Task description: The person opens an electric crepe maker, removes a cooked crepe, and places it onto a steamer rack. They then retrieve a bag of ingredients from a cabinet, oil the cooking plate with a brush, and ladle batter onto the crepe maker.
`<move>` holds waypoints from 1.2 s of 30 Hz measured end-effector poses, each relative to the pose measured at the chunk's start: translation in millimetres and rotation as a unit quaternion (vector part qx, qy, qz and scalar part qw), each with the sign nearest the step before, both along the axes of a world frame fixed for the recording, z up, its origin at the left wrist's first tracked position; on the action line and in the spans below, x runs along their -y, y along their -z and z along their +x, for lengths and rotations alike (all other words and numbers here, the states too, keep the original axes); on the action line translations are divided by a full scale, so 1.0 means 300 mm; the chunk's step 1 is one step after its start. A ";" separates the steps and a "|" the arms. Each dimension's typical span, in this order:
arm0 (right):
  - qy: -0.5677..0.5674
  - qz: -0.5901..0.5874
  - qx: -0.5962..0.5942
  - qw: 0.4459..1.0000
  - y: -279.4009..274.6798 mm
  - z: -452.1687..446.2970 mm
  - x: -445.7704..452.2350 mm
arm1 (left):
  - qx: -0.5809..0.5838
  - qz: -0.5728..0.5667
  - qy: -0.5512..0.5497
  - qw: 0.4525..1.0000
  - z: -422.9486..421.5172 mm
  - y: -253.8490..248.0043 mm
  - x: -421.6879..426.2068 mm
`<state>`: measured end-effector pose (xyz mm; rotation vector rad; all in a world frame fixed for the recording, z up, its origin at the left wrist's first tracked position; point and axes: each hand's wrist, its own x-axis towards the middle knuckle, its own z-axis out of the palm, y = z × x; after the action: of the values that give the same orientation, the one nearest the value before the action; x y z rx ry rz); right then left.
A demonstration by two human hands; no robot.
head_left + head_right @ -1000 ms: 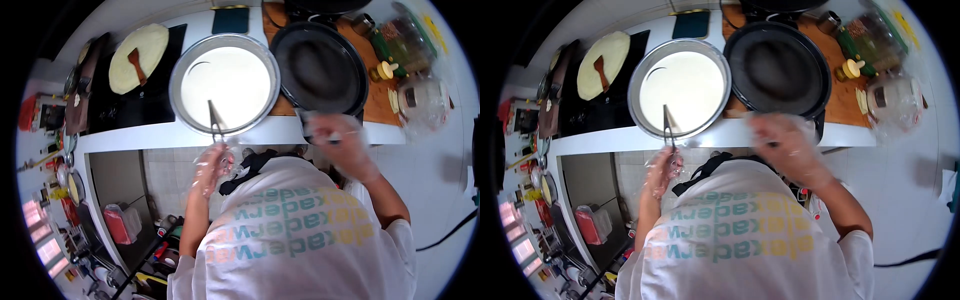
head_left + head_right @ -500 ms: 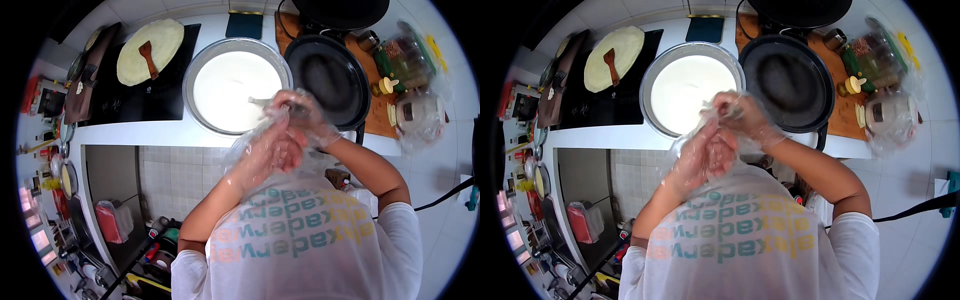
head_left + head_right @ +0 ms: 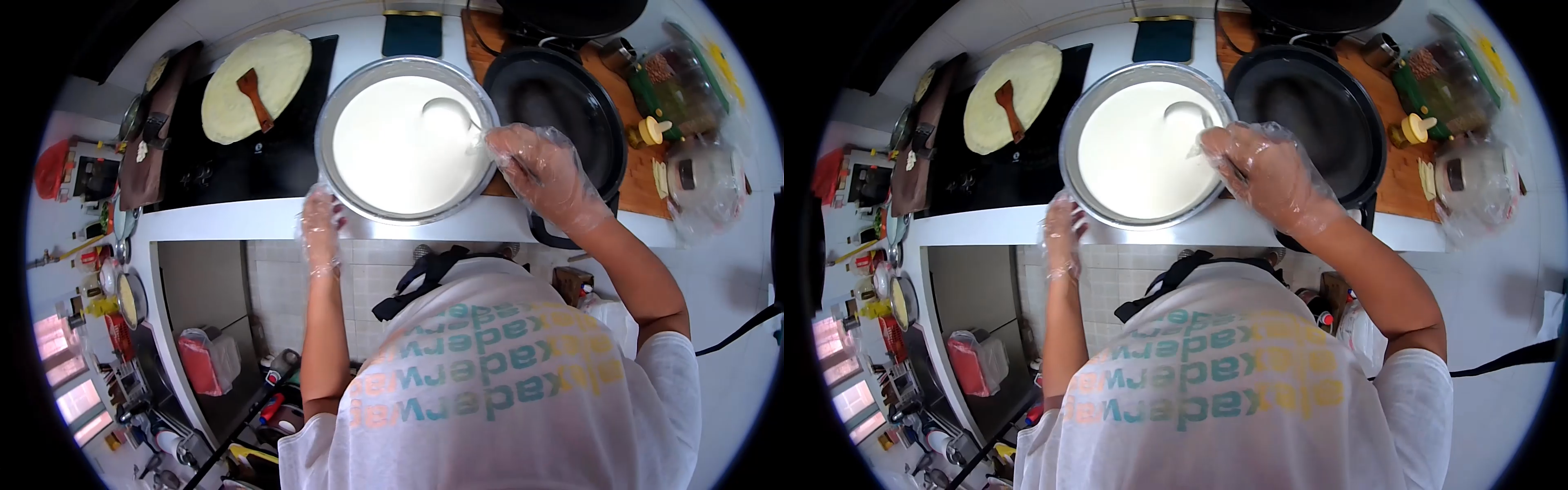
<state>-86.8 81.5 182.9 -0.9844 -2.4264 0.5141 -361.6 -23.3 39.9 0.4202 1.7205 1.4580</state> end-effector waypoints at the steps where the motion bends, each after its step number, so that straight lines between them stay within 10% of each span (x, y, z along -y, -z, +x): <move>1: -0.005 0.011 -0.006 1.000 0.014 -0.008 -0.011 | 0.016 -0.014 0.039 0.999 -0.001 -0.002 -0.003; 6: -0.008 0.050 -0.051 0.997 0.121 -0.085 -0.061 | 0.083 -0.009 0.047 0.995 0.035 -0.005 -0.021; 12: -0.024 -0.174 -0.187 0.967 0.207 -0.164 -0.093 | 0.093 0.018 0.067 0.993 0.035 -0.010 -0.014; 23: -0.092 -0.287 -0.113 0.947 0.128 -0.056 0.024 | 0.102 0.013 0.041 0.994 0.048 -0.030 -0.022; 36: -0.085 -0.092 0.093 0.988 -0.038 0.148 -0.032 | 0.099 -0.010 0.019 0.995 0.053 -0.032 -0.020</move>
<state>-42.4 91.2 194.3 -0.9399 -2.6840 0.7461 -345.7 -17.2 49.3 0.2854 1.5601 1.4059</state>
